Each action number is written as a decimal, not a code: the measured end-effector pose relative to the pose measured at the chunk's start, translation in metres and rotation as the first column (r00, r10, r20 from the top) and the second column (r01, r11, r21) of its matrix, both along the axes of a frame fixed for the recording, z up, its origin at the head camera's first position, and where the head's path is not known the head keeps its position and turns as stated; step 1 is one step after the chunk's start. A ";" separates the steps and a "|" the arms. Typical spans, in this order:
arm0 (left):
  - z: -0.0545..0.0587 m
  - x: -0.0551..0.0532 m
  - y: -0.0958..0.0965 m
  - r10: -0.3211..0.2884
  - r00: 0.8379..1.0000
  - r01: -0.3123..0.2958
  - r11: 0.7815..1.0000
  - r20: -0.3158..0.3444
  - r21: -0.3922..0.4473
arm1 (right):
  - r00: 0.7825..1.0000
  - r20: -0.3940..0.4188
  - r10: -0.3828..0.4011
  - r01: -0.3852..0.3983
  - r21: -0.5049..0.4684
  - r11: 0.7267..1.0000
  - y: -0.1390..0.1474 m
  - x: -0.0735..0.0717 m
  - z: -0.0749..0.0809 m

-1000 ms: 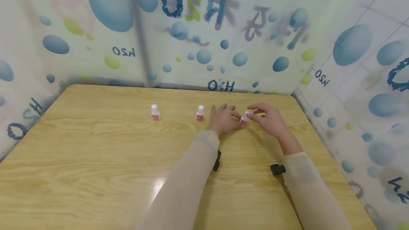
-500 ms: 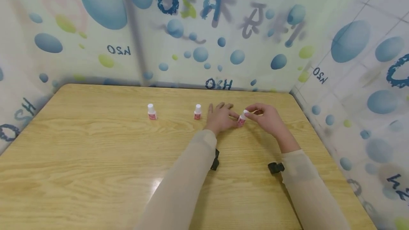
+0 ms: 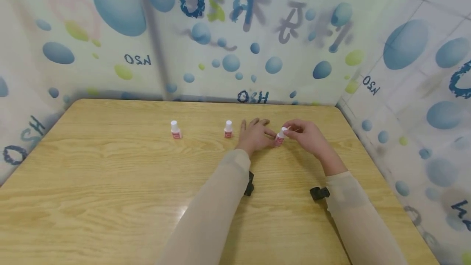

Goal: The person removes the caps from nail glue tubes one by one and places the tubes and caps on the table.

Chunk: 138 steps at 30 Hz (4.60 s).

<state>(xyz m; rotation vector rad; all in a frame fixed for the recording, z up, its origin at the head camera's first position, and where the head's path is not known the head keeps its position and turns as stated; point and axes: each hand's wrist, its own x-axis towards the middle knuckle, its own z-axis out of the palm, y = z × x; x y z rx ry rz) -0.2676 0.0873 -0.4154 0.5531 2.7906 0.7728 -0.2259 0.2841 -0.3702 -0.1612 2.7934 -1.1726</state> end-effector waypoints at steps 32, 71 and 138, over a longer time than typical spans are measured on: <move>-0.002 0.007 0.001 0.022 1.000 -0.021 1.000 0.003 -0.016 | 0.994 -0.015 0.104 -0.101 0.120 0.988 0.000 0.001 0.009; 0.000 0.002 0.000 0.010 1.000 -0.010 1.000 0.022 0.007 | 0.997 -0.022 0.072 -0.069 0.133 0.989 -0.003 0.000 0.013; -0.004 -0.003 0.001 0.005 0.999 -0.006 1.000 0.039 0.022 | 0.987 -0.109 -0.114 0.098 -0.146 0.985 0.022 0.010 0.034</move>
